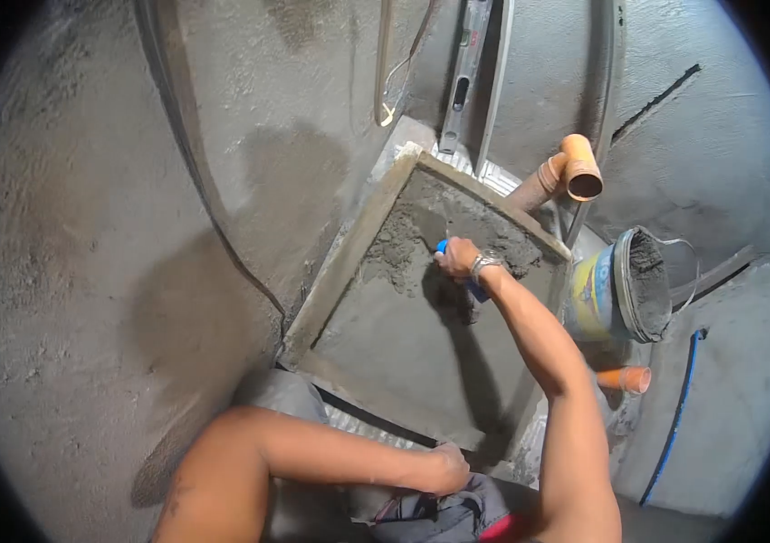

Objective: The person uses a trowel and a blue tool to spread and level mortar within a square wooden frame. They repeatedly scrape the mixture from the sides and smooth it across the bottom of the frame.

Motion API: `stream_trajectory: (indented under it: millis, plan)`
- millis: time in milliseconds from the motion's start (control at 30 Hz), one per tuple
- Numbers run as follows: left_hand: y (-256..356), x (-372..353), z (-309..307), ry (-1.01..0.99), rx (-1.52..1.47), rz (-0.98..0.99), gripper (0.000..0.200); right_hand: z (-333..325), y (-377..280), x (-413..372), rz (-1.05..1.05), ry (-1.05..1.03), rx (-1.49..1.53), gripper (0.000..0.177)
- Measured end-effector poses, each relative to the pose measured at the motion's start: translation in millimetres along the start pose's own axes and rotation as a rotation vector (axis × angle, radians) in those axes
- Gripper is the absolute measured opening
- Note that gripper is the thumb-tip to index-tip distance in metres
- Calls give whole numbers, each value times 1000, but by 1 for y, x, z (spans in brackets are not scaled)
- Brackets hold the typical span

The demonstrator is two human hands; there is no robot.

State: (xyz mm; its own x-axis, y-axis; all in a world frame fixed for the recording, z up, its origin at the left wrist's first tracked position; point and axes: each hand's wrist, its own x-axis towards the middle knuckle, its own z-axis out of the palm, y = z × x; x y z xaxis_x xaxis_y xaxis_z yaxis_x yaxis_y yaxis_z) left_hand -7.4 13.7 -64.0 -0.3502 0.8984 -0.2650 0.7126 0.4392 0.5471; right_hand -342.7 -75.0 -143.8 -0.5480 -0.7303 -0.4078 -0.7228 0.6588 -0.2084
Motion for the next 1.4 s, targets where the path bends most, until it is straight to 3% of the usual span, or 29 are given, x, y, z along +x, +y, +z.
stream_trajectory:
  millis: [133,267,400,567,633,700,733,800,933,1000,1133,1267,1300,1333,1400]
  plan:
    - [5,-4,-4,10,15,-30,12,-43,12,-7,115,-135,111,42]
    - [5,4,-5,-132,22,-15,12,-10,30,47,106,233,1,36]
    - [2,7,6,-84,11,1,15,19,-5,4,27,59,52,42]
    - [-3,1,-9,-101,19,7,18,-10,49,-1,3,-49,-45,46]
    - [1,5,-5,-100,3,0,19,22,58,6,-18,17,-10,46]
    - [-1,11,7,-93,5,-27,19,44,37,-15,97,218,141,37]
    - [0,10,6,-84,14,-24,19,40,23,-30,139,150,149,37]
    - [1,6,0,-70,42,-13,20,33,36,-46,33,9,152,41]
    - [-1,3,-7,-112,9,5,17,-18,27,-42,155,-129,261,44]
    - [0,3,-1,-97,32,9,15,-12,30,-15,138,118,79,42]
    - [1,-3,3,51,5,-18,14,17,1,-27,66,61,26,44]
    - [-2,-1,5,89,20,-7,14,-41,20,-32,9,-113,56,43]
    - [-2,-3,3,96,16,-5,14,-45,23,-22,207,-106,176,42]
    - [-2,-2,3,71,17,-3,14,-33,42,4,110,74,-40,41]
    - [0,1,5,18,9,-1,14,-14,47,31,162,119,50,40]
